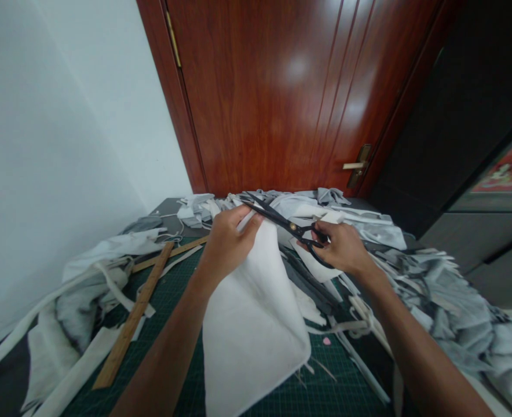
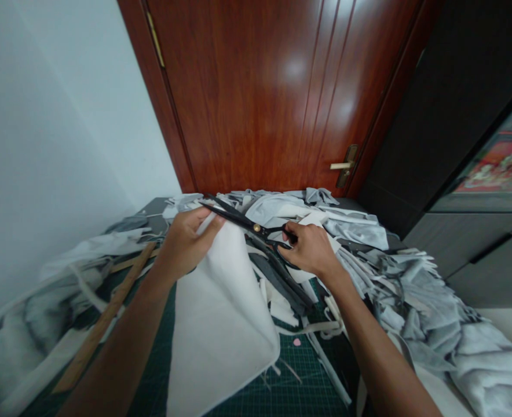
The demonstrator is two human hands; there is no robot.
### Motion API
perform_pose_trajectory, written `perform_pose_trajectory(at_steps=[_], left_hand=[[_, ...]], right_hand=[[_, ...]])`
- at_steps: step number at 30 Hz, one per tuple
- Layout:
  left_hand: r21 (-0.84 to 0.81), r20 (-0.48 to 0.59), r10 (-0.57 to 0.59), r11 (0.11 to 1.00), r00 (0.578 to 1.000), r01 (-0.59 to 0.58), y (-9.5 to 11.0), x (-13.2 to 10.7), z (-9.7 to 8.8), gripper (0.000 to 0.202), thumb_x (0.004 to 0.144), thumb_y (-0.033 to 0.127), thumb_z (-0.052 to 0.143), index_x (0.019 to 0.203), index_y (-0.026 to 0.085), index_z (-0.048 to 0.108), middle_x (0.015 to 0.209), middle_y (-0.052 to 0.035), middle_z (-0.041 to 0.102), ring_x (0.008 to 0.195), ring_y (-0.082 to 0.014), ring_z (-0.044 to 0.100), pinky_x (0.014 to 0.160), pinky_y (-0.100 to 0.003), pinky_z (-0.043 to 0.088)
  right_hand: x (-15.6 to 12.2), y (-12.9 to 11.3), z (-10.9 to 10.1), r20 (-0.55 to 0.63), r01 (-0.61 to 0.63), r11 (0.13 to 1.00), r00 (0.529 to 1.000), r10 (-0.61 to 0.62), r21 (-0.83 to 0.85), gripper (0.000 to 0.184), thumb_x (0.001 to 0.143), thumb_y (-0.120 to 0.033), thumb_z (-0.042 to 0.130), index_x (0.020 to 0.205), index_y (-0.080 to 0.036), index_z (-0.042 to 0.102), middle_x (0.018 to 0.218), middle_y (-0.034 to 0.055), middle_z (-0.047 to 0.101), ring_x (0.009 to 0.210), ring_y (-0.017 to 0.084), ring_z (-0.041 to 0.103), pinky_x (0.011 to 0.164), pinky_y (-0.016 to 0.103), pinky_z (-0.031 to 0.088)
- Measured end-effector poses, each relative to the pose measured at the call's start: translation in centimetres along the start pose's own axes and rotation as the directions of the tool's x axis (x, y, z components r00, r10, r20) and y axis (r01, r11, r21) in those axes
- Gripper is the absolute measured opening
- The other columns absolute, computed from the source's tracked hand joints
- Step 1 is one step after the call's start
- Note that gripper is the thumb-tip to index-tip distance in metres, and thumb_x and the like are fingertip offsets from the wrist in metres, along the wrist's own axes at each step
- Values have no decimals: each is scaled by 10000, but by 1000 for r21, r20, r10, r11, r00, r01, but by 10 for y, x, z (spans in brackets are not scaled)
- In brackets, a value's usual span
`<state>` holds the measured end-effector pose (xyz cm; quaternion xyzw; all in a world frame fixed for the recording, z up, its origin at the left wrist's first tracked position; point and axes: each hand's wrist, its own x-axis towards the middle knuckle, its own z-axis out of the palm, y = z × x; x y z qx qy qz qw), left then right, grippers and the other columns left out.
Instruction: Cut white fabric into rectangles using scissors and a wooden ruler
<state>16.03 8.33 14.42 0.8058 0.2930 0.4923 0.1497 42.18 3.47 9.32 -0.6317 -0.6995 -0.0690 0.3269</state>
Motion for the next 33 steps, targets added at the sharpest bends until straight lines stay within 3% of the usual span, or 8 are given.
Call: perform_pose_trajectory(at_steps=[8, 17, 33], left_hand=[[-9, 2, -25, 1000, 1000, 25, 0, 0, 1, 242, 984, 288, 574, 900, 170, 768, 934, -56, 818, 872, -235, 751, 780, -312, 533], [28, 10, -23, 999, 1000, 23, -2, 1, 2, 262, 982, 306, 564, 805, 174, 704, 801, -30, 761, 755, -204, 695, 682, -292, 471], [12, 30, -64, 998, 997, 64, 1, 0, 1, 265, 990, 326, 561, 831, 188, 721, 867, -31, 782, 779, -203, 682, 628, -273, 469]], right_hand=[[0, 1, 1, 9, 39, 999, 999, -39, 13, 405, 849, -593, 637, 668, -244, 536, 573, 5, 565, 548, 172, 489, 591, 300, 279], [1, 0, 1, 22, 47, 997, 999, -48, 56, 487, 856, -658, 633, 631, -236, 543, 537, -3, 534, 541, 161, 480, 583, 290, 292], [1, -1, -1, 38, 41, 998, 998, -43, 56, 494, 867, -661, 622, 629, -234, 554, 522, -5, 525, 530, 155, 471, 579, 285, 296]])
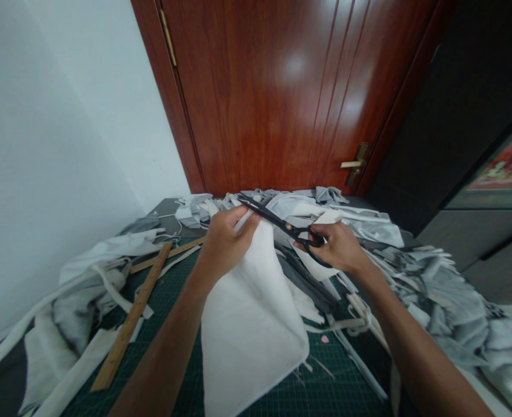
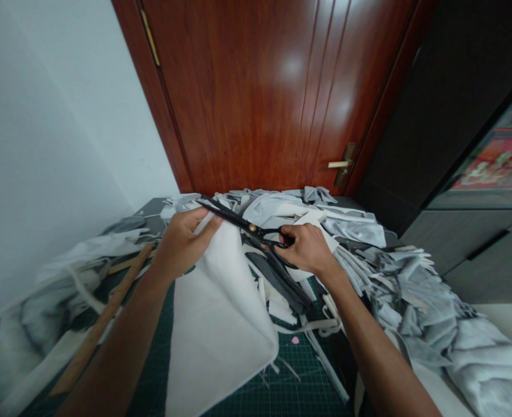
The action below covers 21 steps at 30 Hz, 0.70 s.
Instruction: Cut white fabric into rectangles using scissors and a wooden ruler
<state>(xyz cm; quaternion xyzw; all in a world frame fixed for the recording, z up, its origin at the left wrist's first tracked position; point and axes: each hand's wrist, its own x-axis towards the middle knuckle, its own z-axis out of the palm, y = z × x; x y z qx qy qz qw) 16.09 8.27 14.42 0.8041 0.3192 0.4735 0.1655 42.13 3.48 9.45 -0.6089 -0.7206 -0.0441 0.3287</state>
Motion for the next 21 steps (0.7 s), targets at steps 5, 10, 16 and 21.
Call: perform_pose_trajectory(at_steps=[5, 10, 16, 21], left_hand=[[21, -2, 16, 1000, 1000, -16, 0, 0, 0, 258, 997, 316, 568, 817, 192, 705, 825, -21, 764, 754, -197, 672, 609, -268, 462], [45, -4, 27, 999, 1000, -27, 0, 0, -1, 278, 998, 300, 563, 750, 201, 637, 740, 6, 700, 684, -175, 618, 608, -278, 433], [41, -5, 39, 998, 999, -39, 0, 0, 0, 332, 993, 297, 561, 675, 207, 530, 661, 29, 599, 638, -151, 551, 601, -280, 388], [49, 2, 37, 998, 999, -37, 1, 0, -1, 318, 997, 296, 562, 692, 205, 555, 665, 32, 612, 640, -153, 552, 610, -277, 400]], right_hand=[[0, 1, 0, -7, 9, 1000, 1000, -9, 9, 516, 881, -671, 608, 619, -231, 548, 528, -3, 520, 537, 154, 464, 576, 283, 298], [-1, 6, 2, -12, 6, 1000, 1000, -5, 7, 506, 886, -656, 626, 625, -225, 571, 539, -10, 510, 540, 146, 446, 579, 282, 289], [0, 6, 3, -29, 3, 1000, 1000, -3, -5, 549, 878, -695, 612, 599, -228, 540, 533, -7, 495, 534, 144, 415, 573, 288, 279], [0, 6, 4, -41, 8, 1000, 999, -9, -15, 552, 878, -702, 608, 595, -232, 540, 530, -2, 508, 531, 147, 419, 570, 289, 282]])
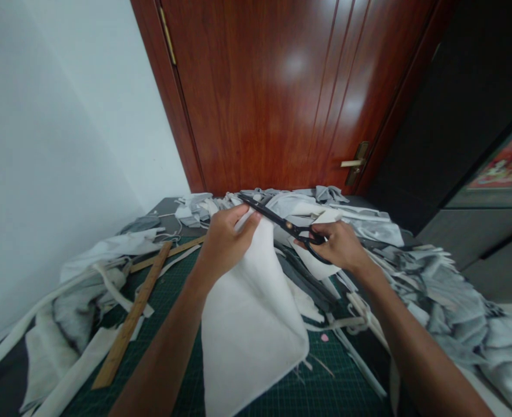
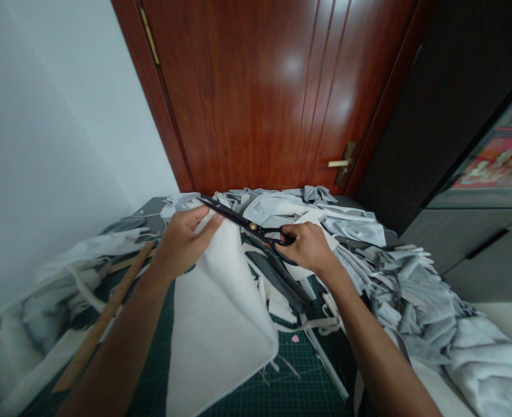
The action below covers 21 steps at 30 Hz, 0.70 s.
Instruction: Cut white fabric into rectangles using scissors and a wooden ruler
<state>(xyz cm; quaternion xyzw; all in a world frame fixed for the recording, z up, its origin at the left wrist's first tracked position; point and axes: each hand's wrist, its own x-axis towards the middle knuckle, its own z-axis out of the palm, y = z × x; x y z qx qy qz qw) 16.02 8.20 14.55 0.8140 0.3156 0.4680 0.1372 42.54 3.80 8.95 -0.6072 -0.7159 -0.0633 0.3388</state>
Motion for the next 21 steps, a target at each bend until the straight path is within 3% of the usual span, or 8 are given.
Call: perform_pose_trajectory(at_steps=[21], left_hand=[[-2, 8, -14, 1000, 1000, 14, 1, 0, 0, 325, 998, 323, 549, 698, 200, 567, 664, 22, 594, 655, -159, 563, 613, -281, 397]], right_hand=[[0, -1, 0, 51, -6, 999, 999, 4, 31, 549, 878, -695, 602, 597, -224, 575, 541, 15, 562, 537, 160, 509, 580, 296, 284]])
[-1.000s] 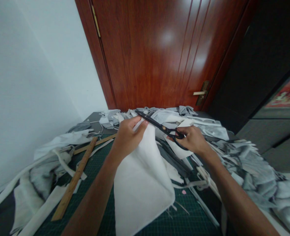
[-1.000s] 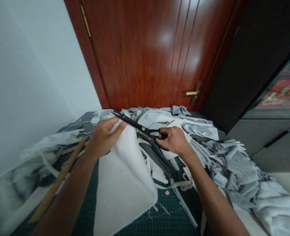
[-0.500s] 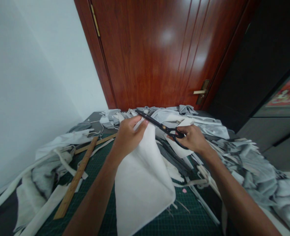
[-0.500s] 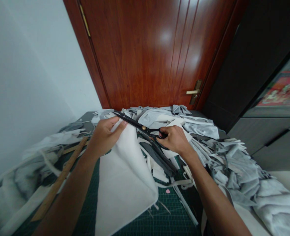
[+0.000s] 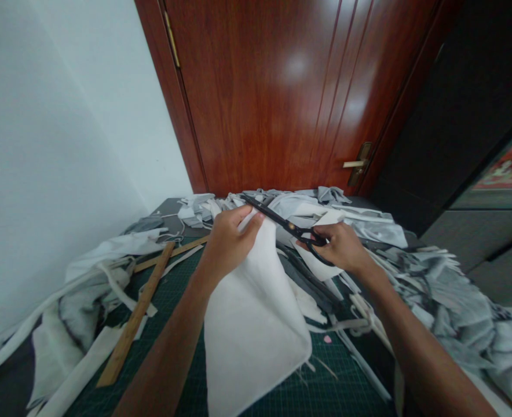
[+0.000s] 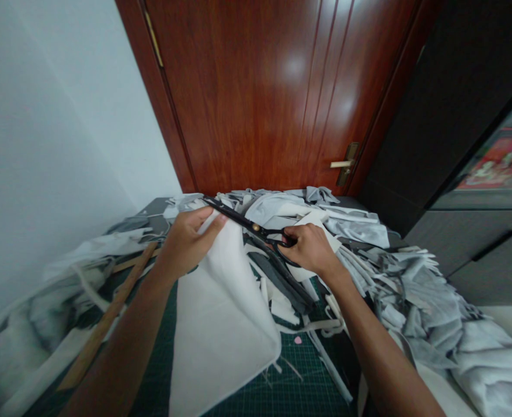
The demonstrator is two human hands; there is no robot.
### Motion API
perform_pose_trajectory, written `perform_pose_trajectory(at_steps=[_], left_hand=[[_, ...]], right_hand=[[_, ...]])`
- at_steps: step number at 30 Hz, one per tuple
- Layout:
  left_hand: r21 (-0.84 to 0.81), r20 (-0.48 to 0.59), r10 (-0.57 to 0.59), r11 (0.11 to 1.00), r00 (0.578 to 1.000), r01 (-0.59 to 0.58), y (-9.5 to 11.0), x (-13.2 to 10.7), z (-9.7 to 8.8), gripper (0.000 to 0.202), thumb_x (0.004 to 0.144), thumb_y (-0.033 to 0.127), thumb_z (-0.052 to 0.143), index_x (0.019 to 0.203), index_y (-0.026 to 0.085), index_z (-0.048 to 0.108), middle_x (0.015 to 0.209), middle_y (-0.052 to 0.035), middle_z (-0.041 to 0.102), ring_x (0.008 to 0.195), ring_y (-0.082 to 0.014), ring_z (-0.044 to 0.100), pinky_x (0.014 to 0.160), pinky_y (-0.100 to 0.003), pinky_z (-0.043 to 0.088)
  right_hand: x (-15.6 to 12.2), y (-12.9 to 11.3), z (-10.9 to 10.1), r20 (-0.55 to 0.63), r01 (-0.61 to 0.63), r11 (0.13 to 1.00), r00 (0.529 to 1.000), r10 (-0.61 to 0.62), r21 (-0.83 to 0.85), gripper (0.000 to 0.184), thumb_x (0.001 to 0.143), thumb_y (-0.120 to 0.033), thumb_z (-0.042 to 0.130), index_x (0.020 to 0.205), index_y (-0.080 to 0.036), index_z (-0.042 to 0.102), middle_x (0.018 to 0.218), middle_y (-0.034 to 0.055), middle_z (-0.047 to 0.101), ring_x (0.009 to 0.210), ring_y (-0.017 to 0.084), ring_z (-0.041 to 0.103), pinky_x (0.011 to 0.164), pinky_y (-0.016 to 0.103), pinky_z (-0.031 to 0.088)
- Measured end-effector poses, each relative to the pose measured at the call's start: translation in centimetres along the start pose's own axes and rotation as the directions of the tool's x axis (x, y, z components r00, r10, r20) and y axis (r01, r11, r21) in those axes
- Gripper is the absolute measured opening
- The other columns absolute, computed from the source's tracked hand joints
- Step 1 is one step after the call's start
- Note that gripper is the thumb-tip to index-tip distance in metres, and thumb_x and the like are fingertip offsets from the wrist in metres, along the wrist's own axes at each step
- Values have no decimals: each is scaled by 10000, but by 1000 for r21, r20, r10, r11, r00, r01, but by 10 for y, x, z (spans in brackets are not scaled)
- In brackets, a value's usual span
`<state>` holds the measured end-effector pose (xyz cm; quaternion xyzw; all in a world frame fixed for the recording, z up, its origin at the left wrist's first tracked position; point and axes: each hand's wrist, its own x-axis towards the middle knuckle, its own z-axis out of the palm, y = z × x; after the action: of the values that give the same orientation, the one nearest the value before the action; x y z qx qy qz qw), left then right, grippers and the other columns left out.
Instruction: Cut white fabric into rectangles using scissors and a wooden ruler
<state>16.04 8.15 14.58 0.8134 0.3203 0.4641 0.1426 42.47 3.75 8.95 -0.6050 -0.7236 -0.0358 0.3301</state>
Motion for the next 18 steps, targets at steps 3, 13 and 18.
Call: perform_pose_trajectory(at_steps=[3, 13, 18], left_hand=[[7, 7, 2, 1000, 1000, -2, 1, 0, 0, 316, 1001, 317, 543, 711, 198, 585, 676, 18, 610, 667, -161, 569, 617, -278, 403], [-50, 3, -12, 999, 1000, 12, 2, -1, -1, 248, 992, 294, 568, 839, 180, 726, 839, -18, 777, 768, -203, 686, 706, -294, 497], [-68, -10, -13, 998, 1000, 12, 3, -1, 1, 237, 987, 274, 575, 886, 184, 769, 914, -32, 816, 834, -227, 732, 767, -313, 545]], right_hand=[[0, 0, 0, -7, -3, 1000, 1000, 3, -5, 545, 871, -697, 600, 596, -227, 580, 540, 17, 567, 536, 164, 509, 577, 296, 287], [-1, -4, -5, 23, -4, 1000, 1000, 4, -3, 432, 842, -592, 659, 618, -234, 568, 532, -4, 557, 531, 165, 506, 574, 289, 303], [-1, -1, -5, -15, 58, 997, 998, -59, -54, 396, 848, -549, 652, 627, -236, 552, 567, 18, 587, 597, 192, 515, 638, 309, 306]])
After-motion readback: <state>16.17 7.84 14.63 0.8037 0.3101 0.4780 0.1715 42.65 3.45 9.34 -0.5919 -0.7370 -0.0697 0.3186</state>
